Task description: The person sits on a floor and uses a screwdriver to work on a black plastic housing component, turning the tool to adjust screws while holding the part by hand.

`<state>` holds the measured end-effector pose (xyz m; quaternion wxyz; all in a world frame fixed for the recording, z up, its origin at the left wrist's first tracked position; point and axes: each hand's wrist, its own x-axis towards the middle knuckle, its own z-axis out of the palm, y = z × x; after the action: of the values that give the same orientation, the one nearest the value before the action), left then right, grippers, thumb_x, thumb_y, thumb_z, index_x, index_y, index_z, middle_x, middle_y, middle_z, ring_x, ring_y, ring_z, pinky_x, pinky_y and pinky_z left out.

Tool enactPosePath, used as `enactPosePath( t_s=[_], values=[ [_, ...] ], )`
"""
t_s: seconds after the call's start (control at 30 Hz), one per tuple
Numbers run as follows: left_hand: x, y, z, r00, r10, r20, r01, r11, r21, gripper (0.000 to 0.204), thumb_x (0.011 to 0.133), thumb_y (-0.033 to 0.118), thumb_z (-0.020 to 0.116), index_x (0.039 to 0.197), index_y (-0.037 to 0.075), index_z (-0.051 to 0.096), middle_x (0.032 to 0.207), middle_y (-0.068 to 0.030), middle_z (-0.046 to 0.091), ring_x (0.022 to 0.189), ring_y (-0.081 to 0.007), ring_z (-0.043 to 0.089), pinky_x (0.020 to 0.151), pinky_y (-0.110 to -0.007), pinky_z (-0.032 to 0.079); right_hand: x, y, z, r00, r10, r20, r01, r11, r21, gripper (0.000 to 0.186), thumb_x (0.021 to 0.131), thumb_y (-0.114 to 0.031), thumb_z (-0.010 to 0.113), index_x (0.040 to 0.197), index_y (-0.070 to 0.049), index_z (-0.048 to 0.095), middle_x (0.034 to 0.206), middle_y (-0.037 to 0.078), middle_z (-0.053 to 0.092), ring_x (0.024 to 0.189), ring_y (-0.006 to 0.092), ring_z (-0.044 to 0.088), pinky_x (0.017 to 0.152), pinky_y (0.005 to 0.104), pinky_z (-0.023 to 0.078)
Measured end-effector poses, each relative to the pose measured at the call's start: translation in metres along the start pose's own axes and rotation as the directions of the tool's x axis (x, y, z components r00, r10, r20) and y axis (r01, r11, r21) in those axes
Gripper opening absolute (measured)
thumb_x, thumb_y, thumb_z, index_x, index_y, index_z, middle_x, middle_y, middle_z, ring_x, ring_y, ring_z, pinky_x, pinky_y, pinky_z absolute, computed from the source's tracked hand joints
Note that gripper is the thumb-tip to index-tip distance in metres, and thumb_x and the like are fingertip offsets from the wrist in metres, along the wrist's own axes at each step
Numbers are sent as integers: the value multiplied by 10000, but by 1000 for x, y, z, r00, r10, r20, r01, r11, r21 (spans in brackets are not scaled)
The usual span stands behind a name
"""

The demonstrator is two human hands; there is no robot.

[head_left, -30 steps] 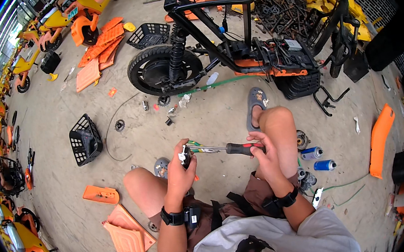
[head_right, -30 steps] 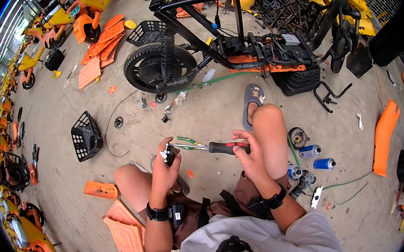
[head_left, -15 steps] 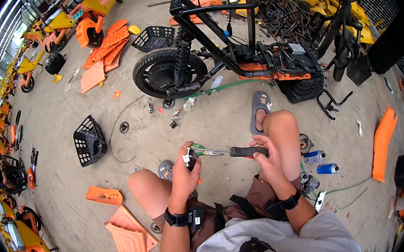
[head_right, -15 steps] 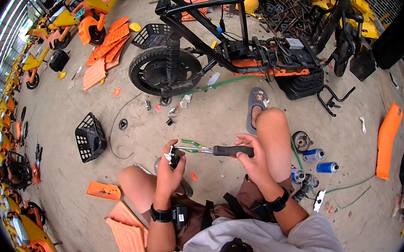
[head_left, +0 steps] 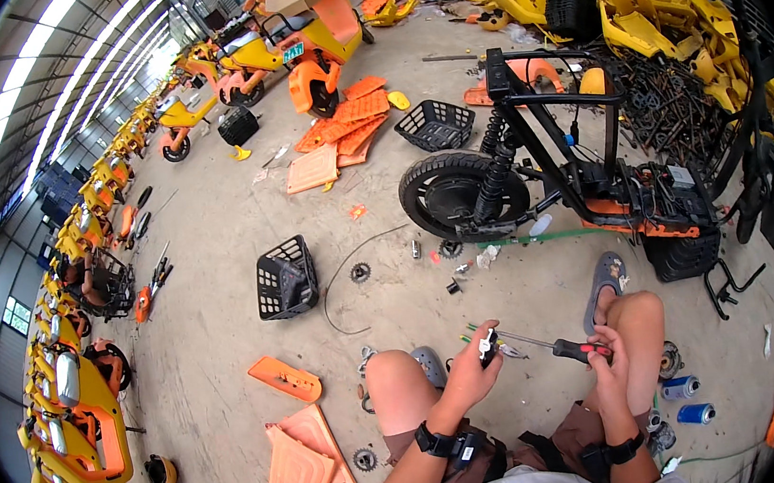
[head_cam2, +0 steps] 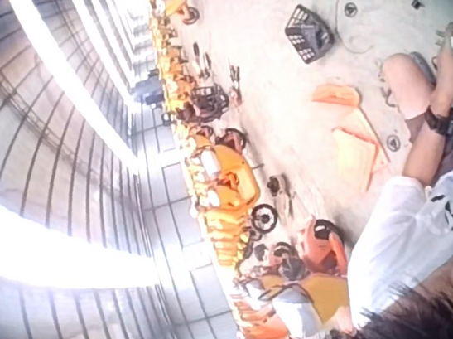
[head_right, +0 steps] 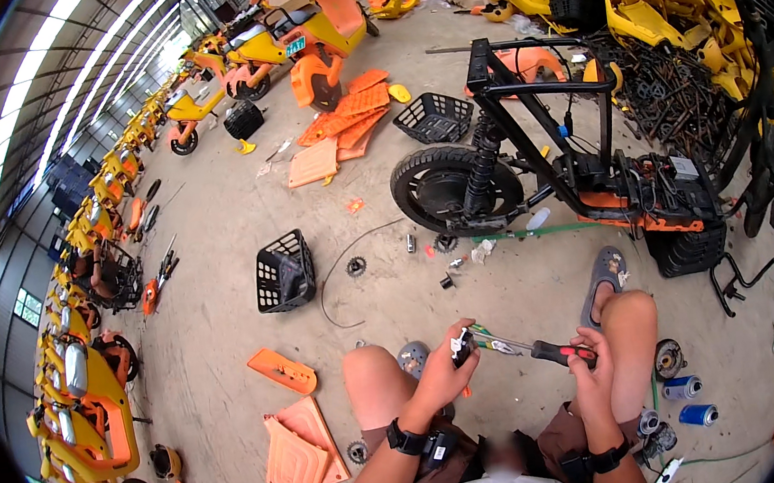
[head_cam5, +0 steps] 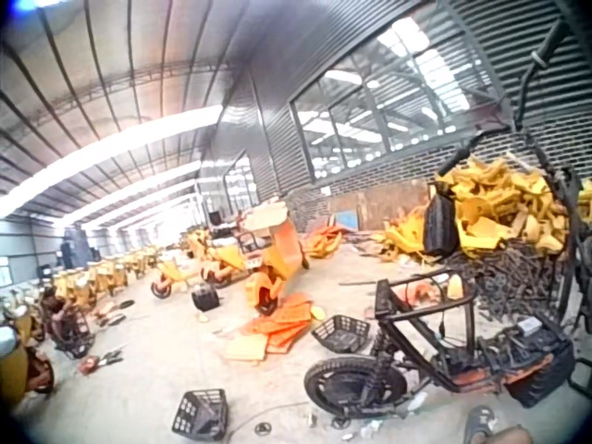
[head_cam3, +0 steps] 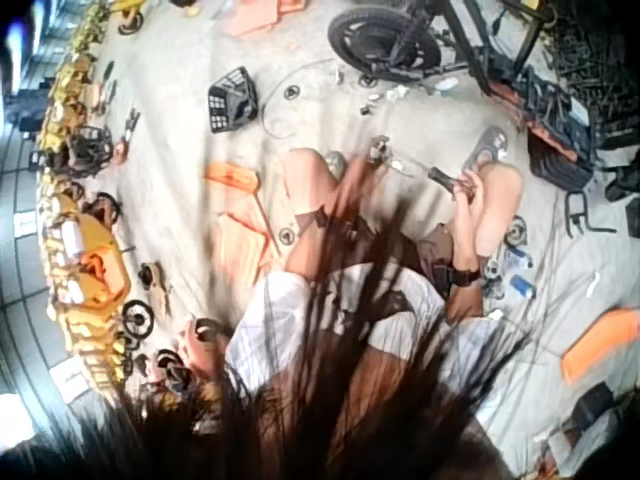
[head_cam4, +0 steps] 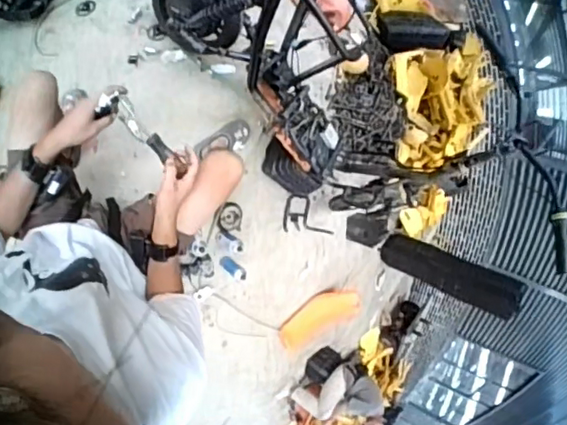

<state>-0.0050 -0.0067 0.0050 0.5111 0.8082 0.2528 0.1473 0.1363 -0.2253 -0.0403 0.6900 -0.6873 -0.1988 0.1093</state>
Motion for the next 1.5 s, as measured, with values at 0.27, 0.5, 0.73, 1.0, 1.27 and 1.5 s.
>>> enactPosePath(
  t_s=[0.27,0.5,0.73,1.0,1.27,1.5],
  values=[
    [0,0,0,999,-39,10,39,999,-23,512,898,130,629,1365,201,433,943,-213,643,869,-425,647,750,-428,510,1,-22,2,958,286,31,-284,920,270,280,963,-81,524,1231,0,527,1006,93,578,728,122,565,515,223,465],
    [0,-3,1,1000,-12,4,12,1000,-1,487,923,102,621,1369,136,428,847,-77,598,729,-182,577,700,-322,487,-1,-22,7,974,226,17,-219,919,329,259,974,-80,514,1220,-1,531,1019,93,577,660,114,572,496,210,451],
    [0,-2,1,1000,-6,2,6,1000,5,478,927,114,627,1363,134,433,836,-67,594,727,-173,576,702,-318,484,-1,-16,2,980,200,24,-200,950,242,253,974,-80,520,1214,0,537,1015,106,583,661,129,586,498,243,471],
    [-1,4,-2,999,-41,6,41,999,-4,475,932,131,634,1362,126,432,819,-66,572,710,-163,551,688,-310,473,-1,-29,3,939,330,93,-341,864,371,284,931,-17,509,1213,-1,541,1048,105,580,603,99,543,525,231,466],
    [0,2,0,1000,-20,0,20,1000,-15,478,932,124,637,1364,127,432,825,-55,572,720,-147,543,690,-303,470,-2,-8,8,999,42,-8,-40,989,143,237,1001,-124,502,1200,-3,543,988,99,598,566,103,526,468,230,459],
    [-1,6,-2,999,-48,4,48,999,-11,483,933,122,635,1370,128,430,836,-53,583,725,-148,551,698,-302,475,-2,-28,5,945,322,63,-325,895,307,252,985,-91,503,1220,-6,539,1020,100,583,685,107,570,497,215,465]
  ],
)
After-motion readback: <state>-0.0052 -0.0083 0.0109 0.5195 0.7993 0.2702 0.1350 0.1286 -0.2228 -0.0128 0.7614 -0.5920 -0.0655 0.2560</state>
